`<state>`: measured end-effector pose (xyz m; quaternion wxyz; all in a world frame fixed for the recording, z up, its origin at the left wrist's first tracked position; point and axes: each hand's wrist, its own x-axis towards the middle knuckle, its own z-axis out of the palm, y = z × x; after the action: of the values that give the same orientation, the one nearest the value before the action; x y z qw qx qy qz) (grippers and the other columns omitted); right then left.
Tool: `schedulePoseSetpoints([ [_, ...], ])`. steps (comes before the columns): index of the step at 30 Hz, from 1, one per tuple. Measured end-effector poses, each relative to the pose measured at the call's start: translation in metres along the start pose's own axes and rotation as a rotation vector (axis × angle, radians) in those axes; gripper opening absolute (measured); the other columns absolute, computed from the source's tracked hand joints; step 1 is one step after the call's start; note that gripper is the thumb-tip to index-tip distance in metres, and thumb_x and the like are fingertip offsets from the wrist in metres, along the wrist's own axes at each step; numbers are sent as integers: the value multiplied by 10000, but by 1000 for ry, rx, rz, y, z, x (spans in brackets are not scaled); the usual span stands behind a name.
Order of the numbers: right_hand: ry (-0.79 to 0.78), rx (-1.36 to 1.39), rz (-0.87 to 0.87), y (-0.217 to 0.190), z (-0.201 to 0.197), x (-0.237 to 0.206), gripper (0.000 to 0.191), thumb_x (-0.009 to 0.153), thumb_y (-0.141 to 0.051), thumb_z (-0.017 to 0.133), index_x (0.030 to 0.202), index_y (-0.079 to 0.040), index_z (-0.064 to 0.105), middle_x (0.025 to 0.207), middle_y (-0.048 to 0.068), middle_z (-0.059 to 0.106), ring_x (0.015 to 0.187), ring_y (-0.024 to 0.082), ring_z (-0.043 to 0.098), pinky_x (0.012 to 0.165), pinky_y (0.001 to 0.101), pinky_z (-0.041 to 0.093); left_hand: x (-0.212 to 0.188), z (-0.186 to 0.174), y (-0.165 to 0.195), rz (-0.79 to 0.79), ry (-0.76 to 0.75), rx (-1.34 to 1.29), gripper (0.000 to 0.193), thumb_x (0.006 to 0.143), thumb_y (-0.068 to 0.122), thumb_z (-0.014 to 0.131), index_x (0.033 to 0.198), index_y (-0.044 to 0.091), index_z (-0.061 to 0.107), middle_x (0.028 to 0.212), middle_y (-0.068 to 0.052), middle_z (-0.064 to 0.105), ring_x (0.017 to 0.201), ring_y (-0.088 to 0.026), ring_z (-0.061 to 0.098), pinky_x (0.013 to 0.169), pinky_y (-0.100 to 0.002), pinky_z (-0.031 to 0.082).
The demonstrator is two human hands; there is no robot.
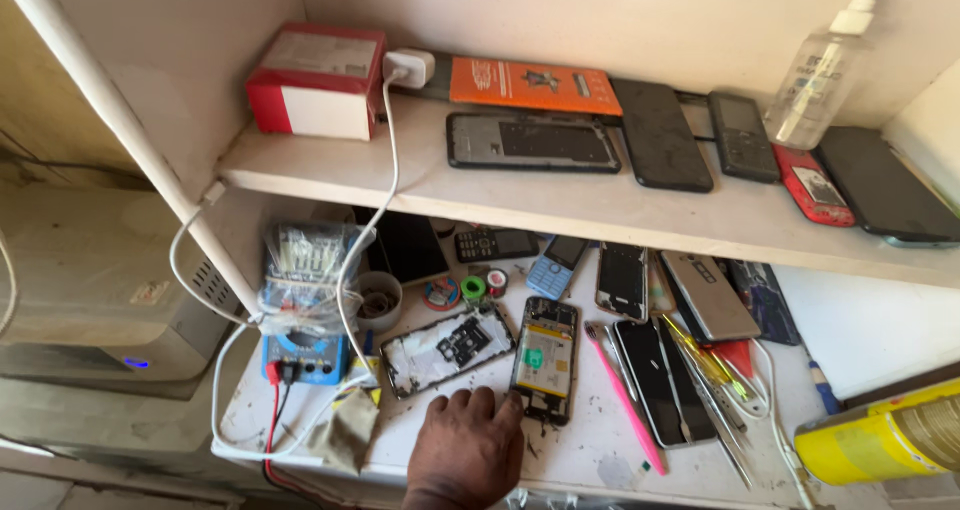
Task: The person works on a disassembled smartphone at a cluttered repair bench, manipulating its exposed board and components by hand. They probe the phone with multimeter test leads, then pick up a soldering iron and work on the phone's board for the rest of the clip.
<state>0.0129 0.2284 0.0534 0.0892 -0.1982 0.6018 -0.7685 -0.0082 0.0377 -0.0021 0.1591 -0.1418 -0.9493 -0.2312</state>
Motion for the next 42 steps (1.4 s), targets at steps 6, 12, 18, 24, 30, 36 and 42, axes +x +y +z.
schedulePoseSetpoints([
  [6,13,-75,-58,-7,-11,18,215,858,-235,731,1060,-198,796,1202,97,672,1134,295,601,996,464,449,1,-1,1,-28,-64,25,291,855,239,641,1102,99,703,887,-115,643,837,-333,638,721,-513,476],
  [12,524,-1110,-316,3,-38,30,230,852,-241,729,1069,-217,804,1224,98,663,1158,307,588,1019,477,434,0,-2,0,-29,-64,22,336,858,244,640,1154,97,700,874,-111,641,830,-330,636,691,-501,476],
  [18,694,-1561,-32,45,-72,49,224,819,-254,744,1025,-281,826,1322,89,630,1270,358,521,1127,535,333,-1,-4,2,-26,-25,38,330,857,249,641,1153,124,712,864,-91,638,832,-317,631,708,-495,474],
  [24,666,-1555,164,52,-84,57,160,800,-252,747,917,-300,845,1406,64,591,1343,348,475,1144,555,273,1,-8,5,-40,-70,62,332,853,251,644,1149,115,708,915,-91,632,870,-326,629,725,-494,476],
  [30,722,-1526,118,50,-86,62,168,797,-306,766,947,-290,838,1355,64,624,1348,351,486,1159,537,288,0,-9,4,-52,-69,45,328,858,241,639,1158,127,706,893,-79,636,819,-301,635,726,-487,475],
  [36,650,-1603,248,41,-81,66,153,755,-374,805,866,-282,856,1386,17,626,1330,287,501,1161,560,178,1,-10,4,-53,-87,55,329,869,239,632,1168,119,697,898,-84,639,811,-299,639,722,-484,475],
  [42,577,-1644,371,25,-78,82,111,732,-364,814,785,-276,855,1407,-31,612,1364,272,465,1146,560,173,1,-9,4,-51,-72,51,337,866,245,635,1174,121,695,898,-88,643,819,-306,641,720,-488,473],
])
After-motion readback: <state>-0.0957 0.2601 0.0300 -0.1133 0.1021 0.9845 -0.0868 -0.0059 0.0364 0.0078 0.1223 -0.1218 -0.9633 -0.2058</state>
